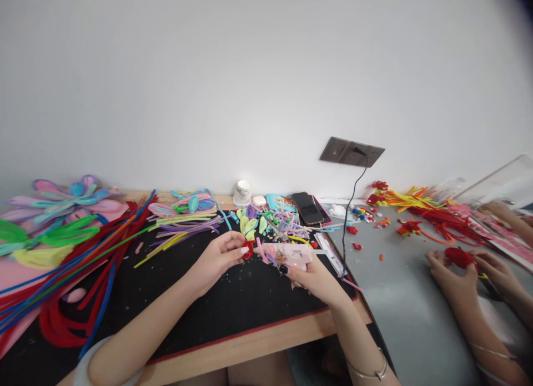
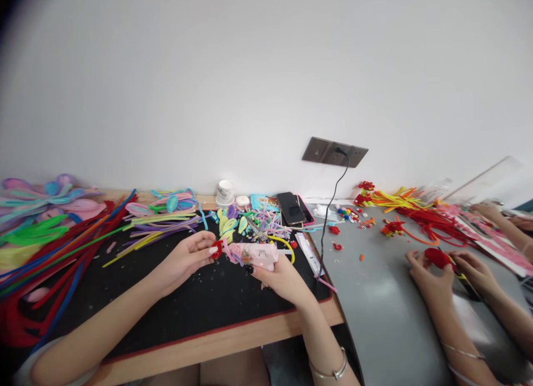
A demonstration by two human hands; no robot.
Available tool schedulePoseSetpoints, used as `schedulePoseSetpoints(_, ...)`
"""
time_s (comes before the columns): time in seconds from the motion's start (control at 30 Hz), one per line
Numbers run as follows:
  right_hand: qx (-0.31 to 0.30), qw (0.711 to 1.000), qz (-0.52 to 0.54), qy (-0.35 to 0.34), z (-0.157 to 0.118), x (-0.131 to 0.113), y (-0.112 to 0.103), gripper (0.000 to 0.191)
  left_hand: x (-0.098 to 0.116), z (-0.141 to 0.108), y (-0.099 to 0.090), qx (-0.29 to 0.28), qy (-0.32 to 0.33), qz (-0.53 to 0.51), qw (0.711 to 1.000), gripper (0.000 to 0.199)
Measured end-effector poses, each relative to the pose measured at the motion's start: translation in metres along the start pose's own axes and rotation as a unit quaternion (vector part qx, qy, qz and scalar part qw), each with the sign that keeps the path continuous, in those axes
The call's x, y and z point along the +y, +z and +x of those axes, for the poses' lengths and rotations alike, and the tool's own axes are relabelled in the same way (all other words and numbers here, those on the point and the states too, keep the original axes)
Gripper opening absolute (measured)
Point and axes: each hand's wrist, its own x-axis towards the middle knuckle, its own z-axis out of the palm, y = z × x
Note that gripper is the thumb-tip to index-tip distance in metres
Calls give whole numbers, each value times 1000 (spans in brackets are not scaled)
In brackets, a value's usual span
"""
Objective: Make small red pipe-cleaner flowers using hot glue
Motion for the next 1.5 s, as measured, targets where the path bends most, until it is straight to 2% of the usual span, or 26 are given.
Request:
schedulePoseSetpoints(0.33, -11, 999, -33, 28, -2, -3, -1, 26, -1, 0, -1, 3, 6, 2, 1000, 21)
schedulePoseSetpoints(0.5, -29, 998, -56, 24, -4, -1, -5, 29, 1, 1, -1, 33, 4, 0, 999, 24)
schedulePoseSetpoints(0.57, -1, 998, -53, 23, -6, 3, -11, 28, 2, 0, -1, 43, 3, 0, 999, 25)
schedulePoseSetpoints(0.67, 67, 996, -60, 12, -9, 3, -22, 36, 3, 0, 0, 47, 4, 2, 999, 25)
schedulePoseSetpoints(0.77, 128, 985, -112, -25, -13, -2, -36, 43, 3, 0, 0, 51, 6, 2, 999, 26)
schedulePoseSetpoints(0.87, 181, 962, -199, -51, -18, -2, -52, 46, 3, 1, 0, 62, 8, 4, 998, 27)
schedulePoseSetpoints(0.97, 229, 925, -303, 29, -22, 9, -69, 44, 3, 1, 0, 63, 7, 6, 998, 27)
schedulePoseSetpoints(1.07, 249, 879, -391, 115, -24, 24, -83, 39, 3, 1, -1, 61, 9, 9, 998, 26)
schedulePoseSetpoints(1.2, 251, 825, -480, 161, -23, 39, -94, 30, 3, 0, -1, 63, 7, 16, 998, 26)
schedulePoseSetpoints(1.37, 280, 758, -551, 210, -25, 50, -102, 29, 5, -1, 0, 70, 11, 27, 997, 27)
schedulePoseSetpoints(1.5, 298, 731, -560, 252, -26, 52, -108, 33, 4, 0, -1, 69, 13, 28, 997, 26)
